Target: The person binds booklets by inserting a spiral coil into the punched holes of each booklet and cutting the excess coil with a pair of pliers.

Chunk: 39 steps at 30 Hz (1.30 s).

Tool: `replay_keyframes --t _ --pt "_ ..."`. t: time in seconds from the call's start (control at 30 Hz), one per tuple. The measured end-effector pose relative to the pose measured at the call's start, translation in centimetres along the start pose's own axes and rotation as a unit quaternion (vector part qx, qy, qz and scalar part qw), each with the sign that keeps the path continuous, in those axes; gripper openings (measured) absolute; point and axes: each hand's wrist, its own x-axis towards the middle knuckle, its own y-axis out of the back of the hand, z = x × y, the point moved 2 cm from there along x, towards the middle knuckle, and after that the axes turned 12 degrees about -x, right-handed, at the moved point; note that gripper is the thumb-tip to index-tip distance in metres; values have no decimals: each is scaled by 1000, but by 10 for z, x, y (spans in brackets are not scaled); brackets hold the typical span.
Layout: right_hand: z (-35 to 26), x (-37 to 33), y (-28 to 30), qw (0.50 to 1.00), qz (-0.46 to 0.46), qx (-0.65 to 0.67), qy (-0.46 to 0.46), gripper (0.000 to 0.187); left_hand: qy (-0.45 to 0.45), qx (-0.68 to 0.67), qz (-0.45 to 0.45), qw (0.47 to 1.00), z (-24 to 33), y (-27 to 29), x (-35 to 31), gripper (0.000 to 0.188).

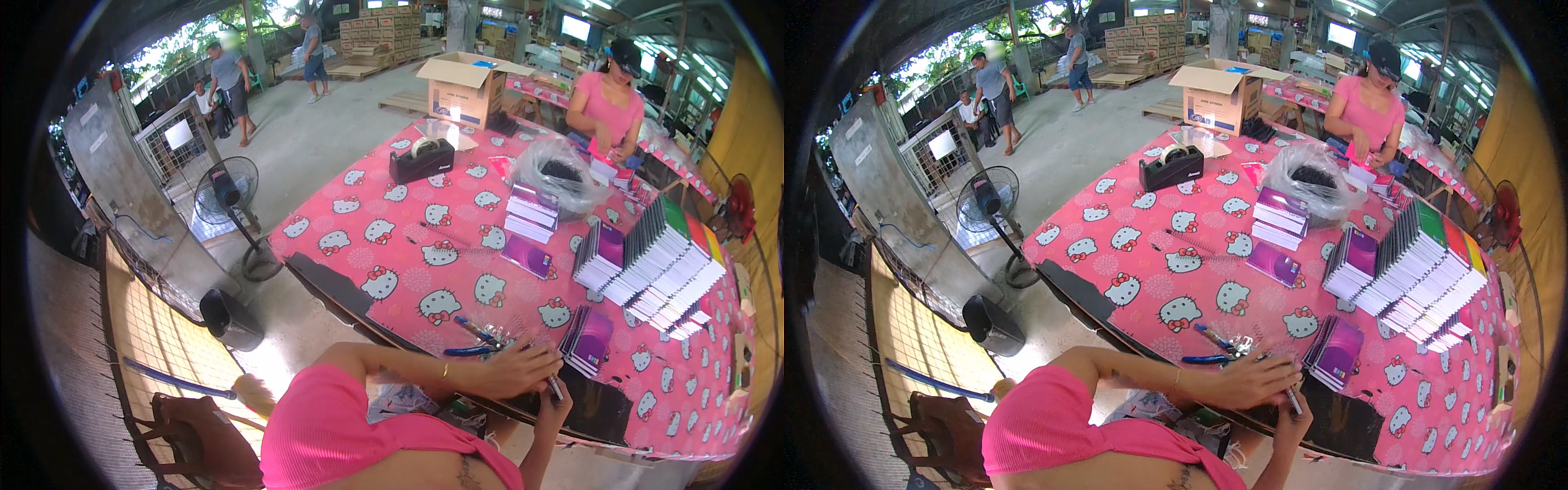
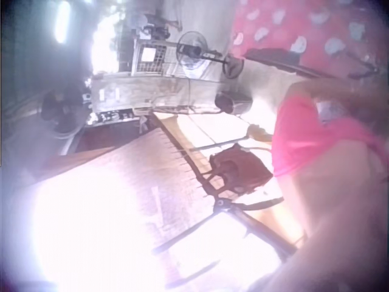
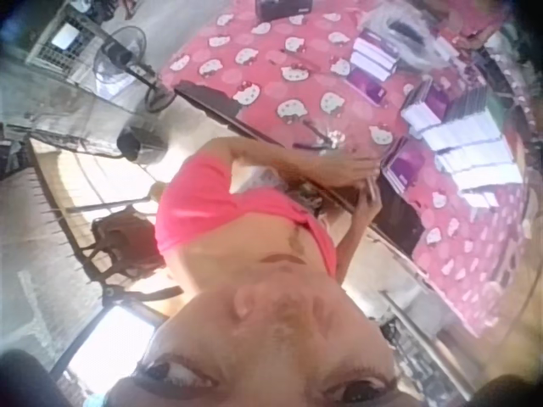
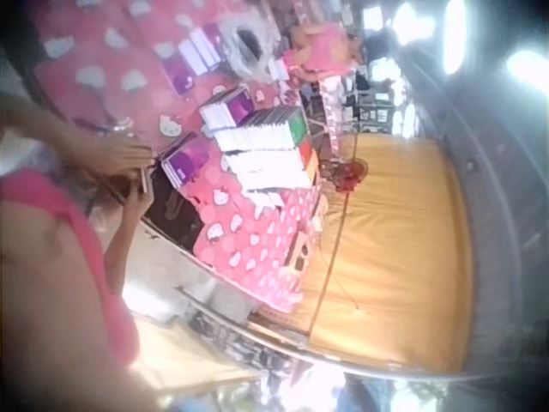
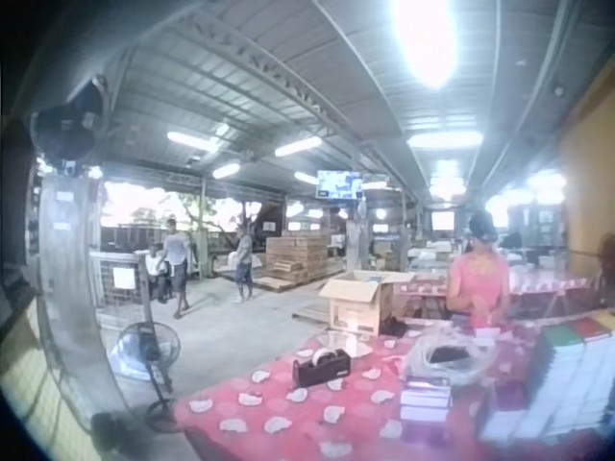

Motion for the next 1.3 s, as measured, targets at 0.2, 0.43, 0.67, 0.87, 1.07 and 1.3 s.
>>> replay_keyframes --t 0.2,0.43,0.67,0.87,1.07,1.3 --pt "2 -2 -1 998 -53 -8 -31 20 -49 -112 -113 986 -27 11 20 22" --pt "3 -7 1 999 -43 -12 -18 22 62 -22 -263 963 0 32 39 34" --pt "-7 0 -1 994 -54 -96 2 28 141 -89 -385 908 -6 45 60 44" --pt "-7 4 1 996 -48 -72 18 29 160 -71 -461 870 -28 36 61 50" --pt "-2 0 2 998 -52 -17 -23 28 109 -107 -368 917 -40 29 56 30" --pt "-7 -2 3 998 -50 -24 -22 27 65 -108 -261 957 -25 49 57 34"
